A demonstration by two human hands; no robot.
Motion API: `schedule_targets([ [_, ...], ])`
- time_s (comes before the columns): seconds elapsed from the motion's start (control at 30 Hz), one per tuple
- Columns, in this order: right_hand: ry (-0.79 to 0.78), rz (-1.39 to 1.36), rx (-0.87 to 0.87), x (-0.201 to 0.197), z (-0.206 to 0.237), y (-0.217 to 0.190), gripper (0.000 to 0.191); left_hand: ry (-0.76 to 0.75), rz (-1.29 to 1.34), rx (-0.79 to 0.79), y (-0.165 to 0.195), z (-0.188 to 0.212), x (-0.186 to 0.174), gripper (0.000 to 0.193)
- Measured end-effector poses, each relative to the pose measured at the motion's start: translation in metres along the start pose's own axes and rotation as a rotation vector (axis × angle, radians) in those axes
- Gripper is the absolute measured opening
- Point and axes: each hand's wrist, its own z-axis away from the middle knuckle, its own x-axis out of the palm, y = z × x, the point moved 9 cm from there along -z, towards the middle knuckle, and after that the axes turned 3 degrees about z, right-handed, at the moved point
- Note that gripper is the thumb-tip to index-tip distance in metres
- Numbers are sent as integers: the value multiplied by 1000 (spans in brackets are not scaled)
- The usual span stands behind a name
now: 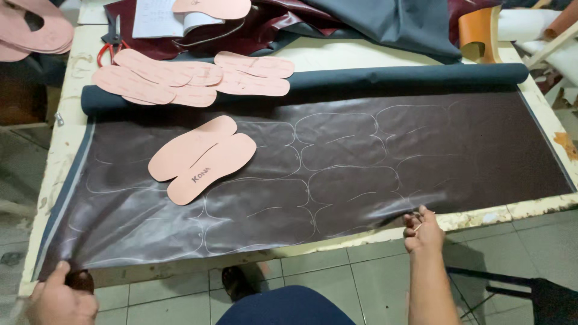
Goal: The person places pink paper templates on a dark fabric roll and traces their outlines with a small stick-like tool. They repeat this process multiple times, moving the templates to new positions and drawing additional outlines on the fabric.
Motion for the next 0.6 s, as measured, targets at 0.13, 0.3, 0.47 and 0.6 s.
schedule_targets([
  [0.13,-103,7,1,10,-16,-6,24,-20,-30,-123,5,9,1,17],
  [0.3,103,292,-63,-20,-21,-10,17,4,8,-211,-4,17,-2,10],
  [0.47,205,432,18,-57,-14,13,22,39,24,-200,-22,12,-31,16],
  [0.6,166,429,22,-83,-8,41,21,69,-24,-193,-40,16,-67,16],
])
